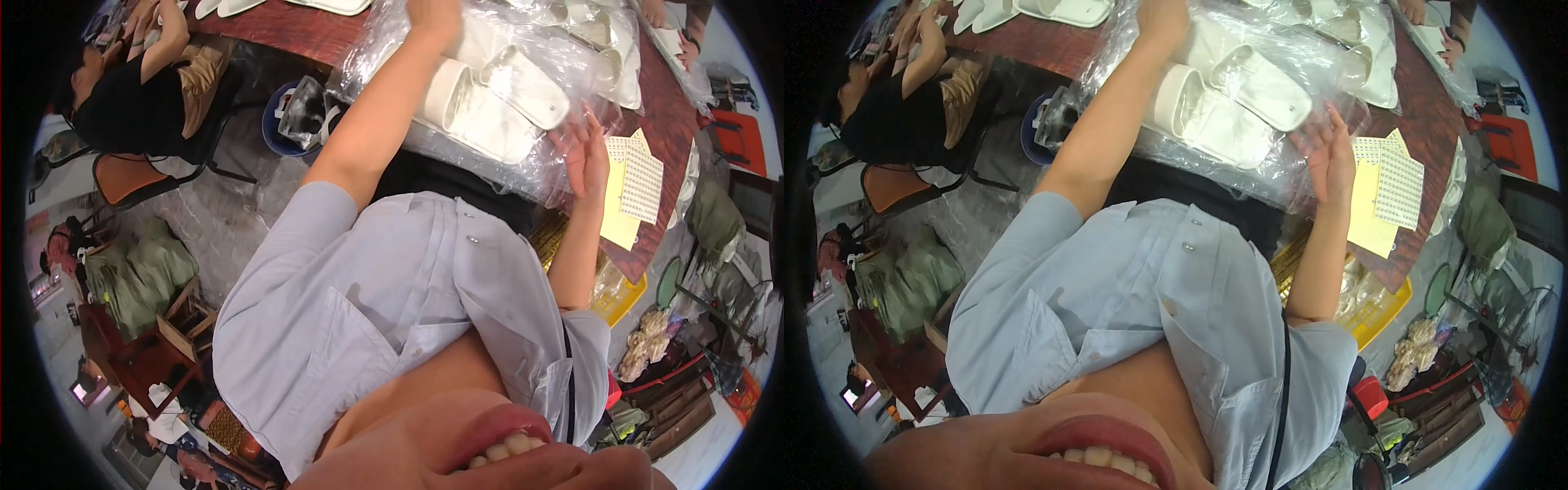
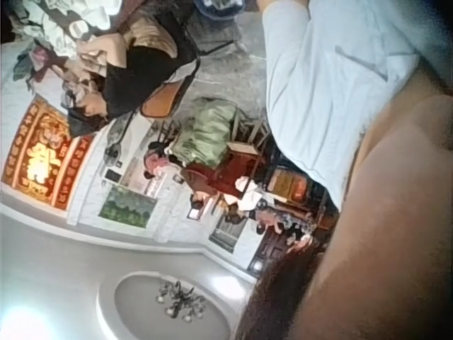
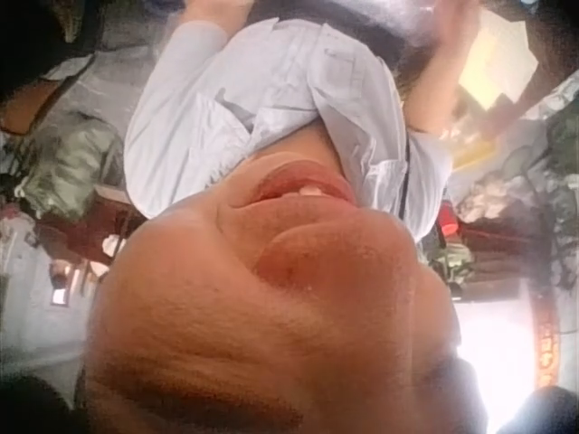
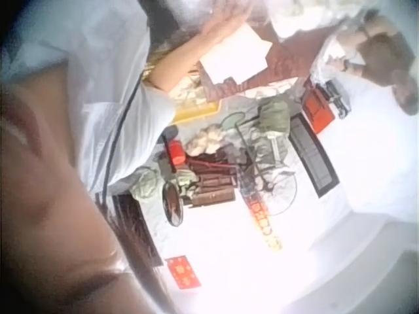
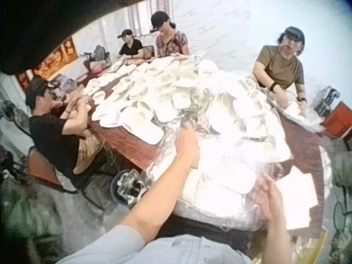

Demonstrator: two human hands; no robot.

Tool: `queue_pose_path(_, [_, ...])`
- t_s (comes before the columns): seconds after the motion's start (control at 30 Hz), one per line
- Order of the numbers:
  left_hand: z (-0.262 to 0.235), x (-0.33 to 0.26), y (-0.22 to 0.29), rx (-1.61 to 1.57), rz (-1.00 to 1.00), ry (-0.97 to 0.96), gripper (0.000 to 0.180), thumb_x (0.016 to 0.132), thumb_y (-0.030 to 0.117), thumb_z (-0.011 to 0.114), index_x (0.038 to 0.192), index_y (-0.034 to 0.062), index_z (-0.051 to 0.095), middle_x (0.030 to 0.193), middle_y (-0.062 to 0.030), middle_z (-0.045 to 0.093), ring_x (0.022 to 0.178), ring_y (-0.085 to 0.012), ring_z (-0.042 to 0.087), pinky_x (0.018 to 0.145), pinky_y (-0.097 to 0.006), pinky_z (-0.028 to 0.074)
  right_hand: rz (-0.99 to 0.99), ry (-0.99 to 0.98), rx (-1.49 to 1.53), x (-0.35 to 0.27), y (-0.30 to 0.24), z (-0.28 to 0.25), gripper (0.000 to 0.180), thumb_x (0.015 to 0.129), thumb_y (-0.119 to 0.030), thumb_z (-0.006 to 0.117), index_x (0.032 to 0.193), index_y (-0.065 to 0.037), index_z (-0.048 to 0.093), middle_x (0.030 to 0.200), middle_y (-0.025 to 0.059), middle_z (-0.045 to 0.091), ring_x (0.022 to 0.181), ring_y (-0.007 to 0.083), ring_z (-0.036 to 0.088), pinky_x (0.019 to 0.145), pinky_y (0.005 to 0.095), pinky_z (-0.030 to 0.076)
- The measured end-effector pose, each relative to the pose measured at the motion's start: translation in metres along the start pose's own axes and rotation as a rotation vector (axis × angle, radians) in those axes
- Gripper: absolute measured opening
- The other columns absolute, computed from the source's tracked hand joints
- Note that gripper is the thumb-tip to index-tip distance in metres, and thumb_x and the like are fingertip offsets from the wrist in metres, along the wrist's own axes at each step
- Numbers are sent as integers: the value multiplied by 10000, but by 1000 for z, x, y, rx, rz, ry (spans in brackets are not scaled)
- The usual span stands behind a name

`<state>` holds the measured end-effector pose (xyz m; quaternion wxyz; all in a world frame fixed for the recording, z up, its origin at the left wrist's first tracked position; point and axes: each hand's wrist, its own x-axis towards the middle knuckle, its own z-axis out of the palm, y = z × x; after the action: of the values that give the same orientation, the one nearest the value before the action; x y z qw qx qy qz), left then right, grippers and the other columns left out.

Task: Inspecting, labeling, and organizing white slippers at a finishing table in a footwear factory.

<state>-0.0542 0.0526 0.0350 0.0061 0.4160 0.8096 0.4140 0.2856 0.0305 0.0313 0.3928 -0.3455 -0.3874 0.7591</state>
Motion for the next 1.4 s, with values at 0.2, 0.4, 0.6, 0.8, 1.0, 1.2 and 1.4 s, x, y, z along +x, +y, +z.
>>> queue_pose_path(0.2, [21, 30, -69, 126, -75, 43, 271, 992, 171, 406, 1035, -38, 572, 995, -279, 666, 960, -430, 644, 814, -517, 486, -401, 11, -755, -22, -16, 21, 448, 970, -84, 574, 1396, -10, 458, 1116, 133, 638, 1068, 197, 589, 960, 324, 474])
queue_pose_path(0.4, [-46, 11, -38, -218, 157, -49, 256, 947, 153, 545, 1135, -17, 581, 1000, -247, 669, 977, -386, 641, 830, -444, 498, -92, 40, -1154, -20, -25, 27, 260, 934, -183, 655, 1137, -22, 672, 939, 50, 624, 854, 112, 575, 749, 273, 466])
queue_pose_path(0.6, [-58, -5, -86, -288, 277, -217, 362, 932, 128, 601, 1289, 74, 579, 1075, -163, 667, 1005, -312, 627, 887, -382, 489, -422, -221, -1343, 6, -11, 55, 217, 946, -85, 586, 1115, 3, 691, 1027, 106, 707, 958, 204, 660, 823, 358, 492])
queue_pose_path(0.8, [-31, -27, -95, -131, 354, -118, 431, 872, 61, 651, 1269, 228, 652, 1040, -148, 685, 907, -350, 637, 813, -413, 514, 155, -329, -265, 25, -8, 66, 412, 984, -124, 559, 1387, -115, 478, 1256, 168, 624, 1203, 253, 584, 926, 359, 473])
queue_pose_path(1.0, [-19, -30, -98, -80, 425, 50, 362, 842, 104, 680, 1167, 262, 713, 868, -66, 667, 799, -307, 609, 734, -416, 514, 243, -396, -630, 24, -11, 87, 592, 972, -256, 606, 1495, -169, 343, 1326, 171, 575, 1210, 245, 568, 967, 385, 443])
queue_pose_path(1.2, [-9, -27, -103, -53, 472, 139, 347, 846, 108, 675, 1157, 255, 718, 909, -51, 675, 865, -324, 586, 750, -421, 515, 70, -412, -311, 56, 1, 93, 627, 930, -38, 605, 1505, -137, 373, 1454, 193, 457, 1314, 311, 479, 1056, 379, 413])
queue_pose_path(1.4, [-17, -38, -95, -86, 354, 56, 373, 874, 81, 638, 1204, 246, 698, 1078, -137, 681, 895, -376, 611, 850, -427, 499, -56, -456, 293, 15, -22, 87, 320, 907, 67, 542, 1181, -96, 569, 1475, 241, 410, 1337, 358, 465, 1050, 484, 455])
